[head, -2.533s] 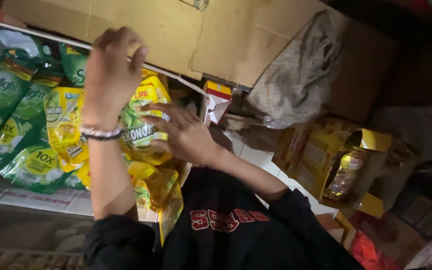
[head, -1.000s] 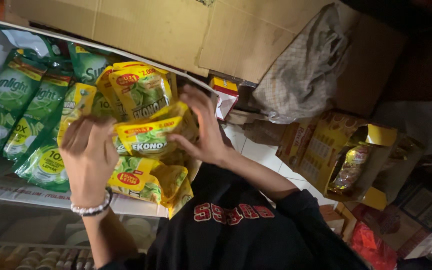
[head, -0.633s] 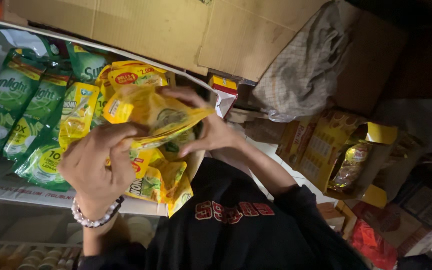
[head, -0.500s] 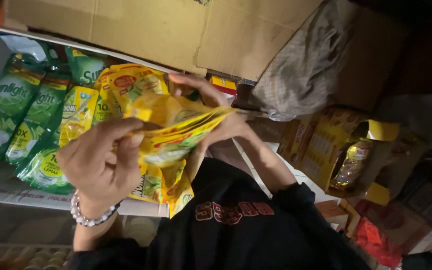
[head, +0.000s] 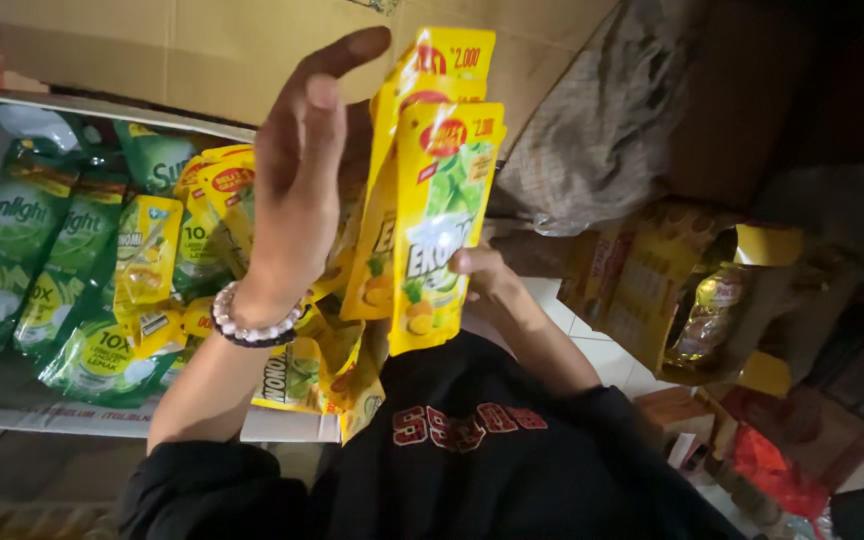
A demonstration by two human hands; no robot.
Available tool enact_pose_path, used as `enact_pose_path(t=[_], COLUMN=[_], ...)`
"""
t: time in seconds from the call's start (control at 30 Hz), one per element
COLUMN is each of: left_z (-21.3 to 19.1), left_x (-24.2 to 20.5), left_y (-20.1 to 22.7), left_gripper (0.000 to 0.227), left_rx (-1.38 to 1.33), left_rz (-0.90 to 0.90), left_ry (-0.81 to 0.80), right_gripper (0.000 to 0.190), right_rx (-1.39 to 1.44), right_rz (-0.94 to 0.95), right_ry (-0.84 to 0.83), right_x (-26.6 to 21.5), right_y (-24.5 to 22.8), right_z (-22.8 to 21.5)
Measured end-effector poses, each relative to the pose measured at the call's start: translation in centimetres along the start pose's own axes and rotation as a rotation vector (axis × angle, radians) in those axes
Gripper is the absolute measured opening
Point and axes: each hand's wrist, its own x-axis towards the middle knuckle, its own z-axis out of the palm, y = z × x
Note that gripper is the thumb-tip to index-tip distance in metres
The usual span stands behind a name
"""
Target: The person repeatedly picks up yellow detergent packets from a cardboard box and stacks them on a shelf above. The person handles the packets one at a time or in small groups, aligning them before placing them on the shelf.
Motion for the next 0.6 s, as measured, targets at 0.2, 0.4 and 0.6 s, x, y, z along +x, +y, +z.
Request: enact_pose_path(t=[0.2,0.4,0.6], left_z=[0.4,2.9,4.6], left_x=[0.3,-0.5,0.4], left_y=[-4.6,-5.9,-8.7], left_gripper=[0.064,0.107,0.106], left_rx=[0.898,0.104,0.237], left_rz=[0.441,-0.073,-0.038], left_ry=[-0.170,-0.408,-0.462], right_gripper=[0.074,0.068,0.061], right_rx=[0.102,-0.149,-0.096], right_rz=[-0.139,-0.234,-0.294], right_ry=[0.015,0.293,0.480], right_x=[-1.0,-1.8,-1.9], right_y=[-2.1,-3.5,-4.2], right_z=[0.4,0.5,1.4])
